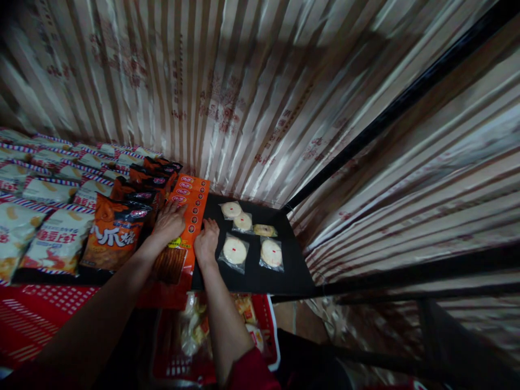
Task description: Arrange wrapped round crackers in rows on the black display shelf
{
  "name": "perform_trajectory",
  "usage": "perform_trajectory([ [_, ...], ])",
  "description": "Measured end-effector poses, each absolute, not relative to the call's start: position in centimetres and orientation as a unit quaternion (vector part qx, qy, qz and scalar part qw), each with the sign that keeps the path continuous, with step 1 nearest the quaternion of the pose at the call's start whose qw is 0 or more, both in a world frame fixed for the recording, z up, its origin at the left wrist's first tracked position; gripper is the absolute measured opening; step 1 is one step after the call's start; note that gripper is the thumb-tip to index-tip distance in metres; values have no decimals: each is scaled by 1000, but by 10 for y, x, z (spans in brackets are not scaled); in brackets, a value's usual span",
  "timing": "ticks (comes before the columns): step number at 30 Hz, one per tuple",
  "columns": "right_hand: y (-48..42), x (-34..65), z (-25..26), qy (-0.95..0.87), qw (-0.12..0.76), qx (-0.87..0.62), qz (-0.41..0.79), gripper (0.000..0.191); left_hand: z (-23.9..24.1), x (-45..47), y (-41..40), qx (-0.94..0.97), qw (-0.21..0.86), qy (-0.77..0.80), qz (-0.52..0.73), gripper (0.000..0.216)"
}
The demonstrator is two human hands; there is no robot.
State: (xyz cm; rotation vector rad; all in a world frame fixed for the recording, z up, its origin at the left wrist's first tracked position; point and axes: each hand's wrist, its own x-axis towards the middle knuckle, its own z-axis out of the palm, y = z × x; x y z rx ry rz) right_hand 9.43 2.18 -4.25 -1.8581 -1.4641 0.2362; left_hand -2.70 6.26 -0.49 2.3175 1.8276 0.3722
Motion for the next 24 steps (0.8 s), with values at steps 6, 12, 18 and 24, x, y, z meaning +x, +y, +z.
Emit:
perform_trajectory([
  [6,10,89,-43,-573,366,-729,81,47,-5,-23,64,767,75,621,141,51],
  [12,12,88,-43,-574,359,-732,77,47,-9,-23,64,775,60,616,130,49],
  [18,11,88,-42,-574,354,-733,89,47,-5,-24,61,773,62,618,132,49],
  [24,10,86,-37,-568,356,-735,102,45,5,-22,62,759,78,631,139,46],
])
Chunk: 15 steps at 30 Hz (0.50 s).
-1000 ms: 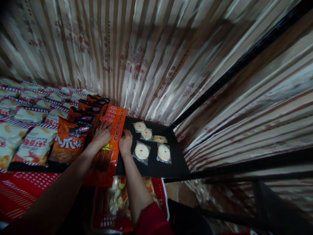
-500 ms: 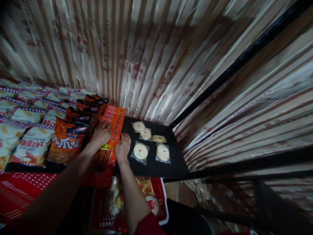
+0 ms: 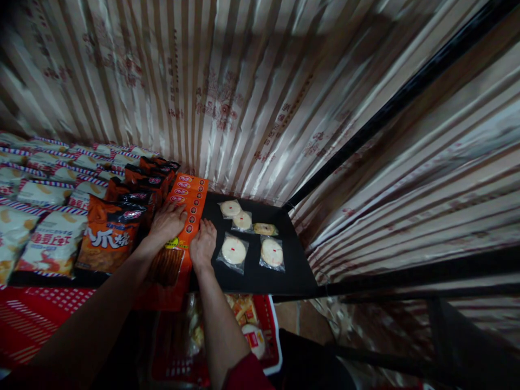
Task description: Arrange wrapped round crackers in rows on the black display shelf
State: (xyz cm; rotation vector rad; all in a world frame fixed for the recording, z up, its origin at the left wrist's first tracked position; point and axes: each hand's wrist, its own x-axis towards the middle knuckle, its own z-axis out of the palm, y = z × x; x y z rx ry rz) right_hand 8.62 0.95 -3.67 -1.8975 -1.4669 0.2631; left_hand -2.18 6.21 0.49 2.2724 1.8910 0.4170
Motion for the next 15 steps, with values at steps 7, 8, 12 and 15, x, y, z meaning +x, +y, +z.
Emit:
perform_trajectory([
  [7,9,85,-34,-568,352,-737,100,43,2,-24,64,767,94,623,126,53],
  [8,9,85,-33,-568,350,-738,101,43,2,-24,64,766,96,624,120,54],
  [12,9,85,-33,-573,346,-736,105,44,4,-22,62,764,96,630,100,56],
  [15,9,85,-33,-574,348,-734,104,43,6,-20,60,765,94,631,90,58],
])
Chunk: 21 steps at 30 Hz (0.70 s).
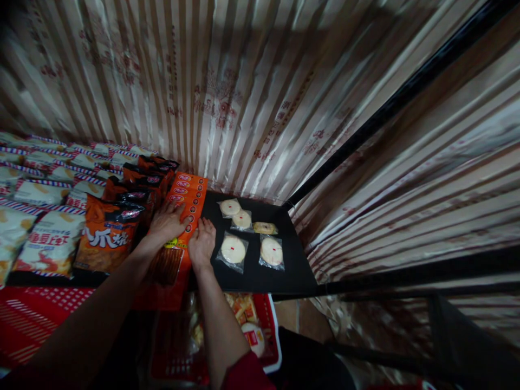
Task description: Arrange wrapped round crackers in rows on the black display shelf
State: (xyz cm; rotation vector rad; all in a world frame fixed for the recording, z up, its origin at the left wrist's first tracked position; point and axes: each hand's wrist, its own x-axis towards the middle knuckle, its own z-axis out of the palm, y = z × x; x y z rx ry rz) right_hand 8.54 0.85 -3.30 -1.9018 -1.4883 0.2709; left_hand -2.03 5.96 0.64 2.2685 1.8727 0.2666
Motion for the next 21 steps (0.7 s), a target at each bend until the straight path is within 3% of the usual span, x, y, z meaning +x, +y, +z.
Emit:
perform_trajectory([
  [21,10,86,-35,-569,365,-729,110,42,5,-18,56,763,87,634,88,59],
])
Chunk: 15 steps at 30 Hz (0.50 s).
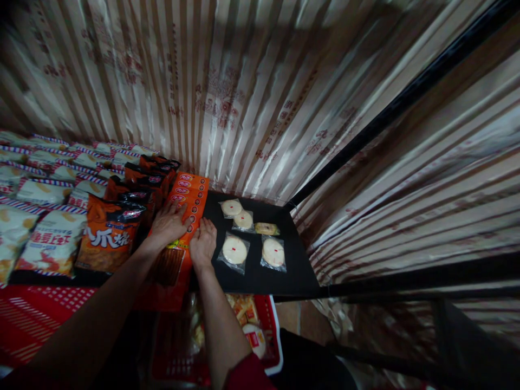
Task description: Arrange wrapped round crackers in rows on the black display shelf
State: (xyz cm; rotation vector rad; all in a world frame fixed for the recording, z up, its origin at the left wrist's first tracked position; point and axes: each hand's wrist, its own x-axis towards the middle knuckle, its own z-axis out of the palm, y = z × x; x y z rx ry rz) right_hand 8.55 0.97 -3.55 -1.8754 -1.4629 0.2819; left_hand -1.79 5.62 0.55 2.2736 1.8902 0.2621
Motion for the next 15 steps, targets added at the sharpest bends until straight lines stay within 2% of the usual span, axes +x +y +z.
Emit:
perform_trajectory([
  [15,10,86,-37,-568,366,-728,114,43,5,-19,58,764,97,633,82,58],
])
